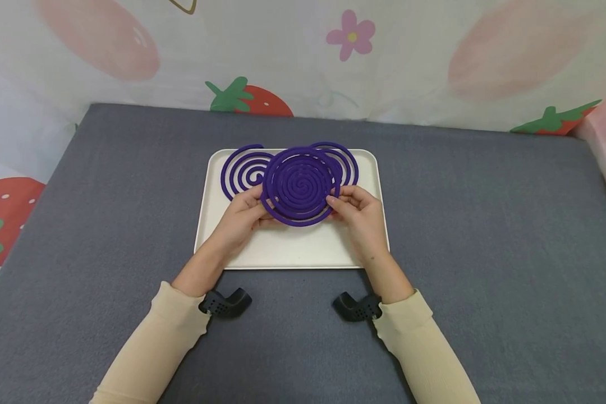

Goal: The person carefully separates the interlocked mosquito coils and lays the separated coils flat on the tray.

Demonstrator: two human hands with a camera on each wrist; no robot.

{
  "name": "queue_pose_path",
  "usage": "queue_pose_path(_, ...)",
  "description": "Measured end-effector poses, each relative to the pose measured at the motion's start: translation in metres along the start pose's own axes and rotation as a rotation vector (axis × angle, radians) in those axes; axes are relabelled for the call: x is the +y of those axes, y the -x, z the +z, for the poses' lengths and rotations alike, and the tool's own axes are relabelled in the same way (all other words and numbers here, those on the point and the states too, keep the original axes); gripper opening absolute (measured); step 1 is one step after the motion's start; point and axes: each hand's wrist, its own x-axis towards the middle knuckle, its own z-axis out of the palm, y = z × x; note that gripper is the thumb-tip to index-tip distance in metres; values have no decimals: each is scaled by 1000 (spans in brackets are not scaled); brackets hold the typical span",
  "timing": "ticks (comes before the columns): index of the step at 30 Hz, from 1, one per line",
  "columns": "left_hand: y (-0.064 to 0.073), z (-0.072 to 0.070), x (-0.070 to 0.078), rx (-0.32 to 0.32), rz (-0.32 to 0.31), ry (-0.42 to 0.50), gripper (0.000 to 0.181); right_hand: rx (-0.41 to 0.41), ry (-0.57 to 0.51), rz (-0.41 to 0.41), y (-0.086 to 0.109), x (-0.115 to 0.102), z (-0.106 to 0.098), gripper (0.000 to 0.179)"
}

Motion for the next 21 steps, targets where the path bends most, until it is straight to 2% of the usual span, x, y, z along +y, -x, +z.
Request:
queue_pose_path(6,0,0,1,-26,-9,-18,28,12,7,-12,0,1,-1,31)
queue_pose_path(13,-1,-2,2,-18,-31,72,30,10,-22,-96,0,2,0,36)
queue_pose_path(21,-1,-4,2,-26,-48,91,28,-31,-63,-144,1,0,0,38)
